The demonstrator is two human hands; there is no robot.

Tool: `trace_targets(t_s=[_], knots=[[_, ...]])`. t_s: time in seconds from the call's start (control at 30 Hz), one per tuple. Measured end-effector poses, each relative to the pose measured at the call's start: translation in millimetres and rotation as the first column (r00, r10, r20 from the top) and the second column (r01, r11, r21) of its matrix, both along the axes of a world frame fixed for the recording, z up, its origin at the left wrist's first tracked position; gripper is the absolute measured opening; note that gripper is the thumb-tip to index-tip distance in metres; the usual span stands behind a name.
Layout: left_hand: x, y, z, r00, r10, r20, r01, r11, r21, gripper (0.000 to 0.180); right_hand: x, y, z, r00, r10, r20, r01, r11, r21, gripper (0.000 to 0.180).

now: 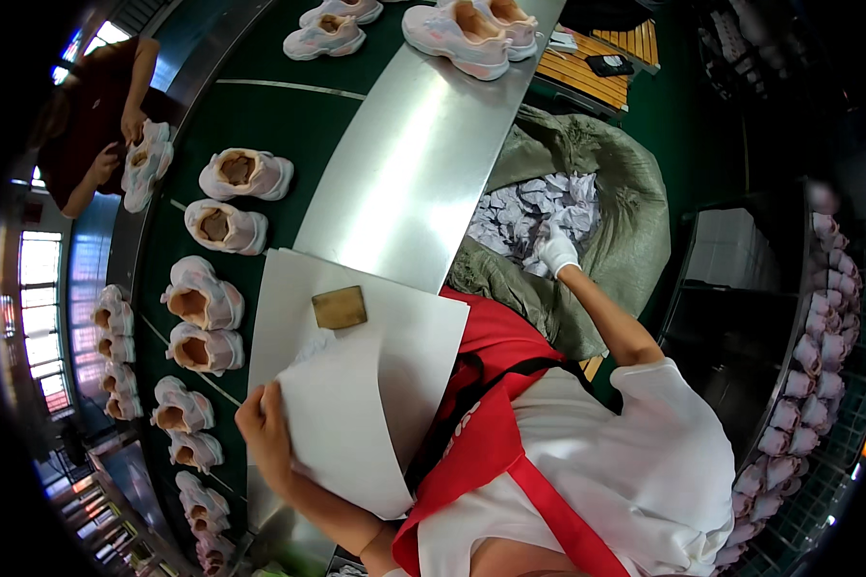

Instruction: The person wraps pairs of pink sneakers with white tissue paper on a moving conveyor belt. They pick up the shoes, fold the paper around them, and place the wrapped pairs back onto the belt. The worker also handles loose paper and a small wooden block during the process.

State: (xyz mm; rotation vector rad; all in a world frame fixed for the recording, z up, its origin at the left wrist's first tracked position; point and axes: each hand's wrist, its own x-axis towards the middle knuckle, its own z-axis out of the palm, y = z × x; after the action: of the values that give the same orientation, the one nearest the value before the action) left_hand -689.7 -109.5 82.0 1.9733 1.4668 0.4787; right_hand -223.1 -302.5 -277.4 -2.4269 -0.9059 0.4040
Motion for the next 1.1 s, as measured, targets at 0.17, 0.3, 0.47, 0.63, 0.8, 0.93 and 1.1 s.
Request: trace_targets(t_s=[0.17,0.3,0.47,0.63,0.8,0.93,1.1], knots=[[-0.2,14.8,-74.5,0.940,0.161,-0.300,-0.104,0.975,0.196,0.042,-1.4,-46.9,-4.3,0.960,-0.184,-0.213,0.021,0.802,-0.597,0.034],[-9.1,10.6,-73.9,0.954,0.203,-0.221,-0.153,0.963,0.224,0.040,37.3,-18.8,-3.1,0.952,-0.118,0.284,0.199,0.941,-0.274,0.052],[-6.7,10.1,-64.4,0.976,0.147,-0.159,-0.109,0.968,0.227,0.030,96.5,-1.7,-37.8,0.850,0.436,0.297,-0.193,0.781,-0.595,0.041],[-5.6,-4.9,-45.0,0.993,0.119,0.023,-0.121,0.967,0.222,0.019,96.0,7.9,22.0,0.977,0.106,0.184,-0.021,0.911,-0.411,0.020],[3.6,-26.0,-20.1,0.987,-0.007,0.160,0.004,1.000,0.019,0.043,73.8,11.3,92.6,0.995,-0.084,-0.056,0.093,0.978,0.185,0.031],[16.7,-40.5,-0.9,0.981,-0.109,0.162,0.106,0.994,0.024,0.061,-22.8,72.9,246.7,0.895,0.375,-0.242,-0.116,0.720,0.685,0.055],[33.4,-46.6,16.7,0.920,-0.140,0.365,0.153,0.988,-0.008,0.076,-152.0,131.8,341.3,0.510,0.744,-0.432,-0.270,0.615,0.741,0.088]])
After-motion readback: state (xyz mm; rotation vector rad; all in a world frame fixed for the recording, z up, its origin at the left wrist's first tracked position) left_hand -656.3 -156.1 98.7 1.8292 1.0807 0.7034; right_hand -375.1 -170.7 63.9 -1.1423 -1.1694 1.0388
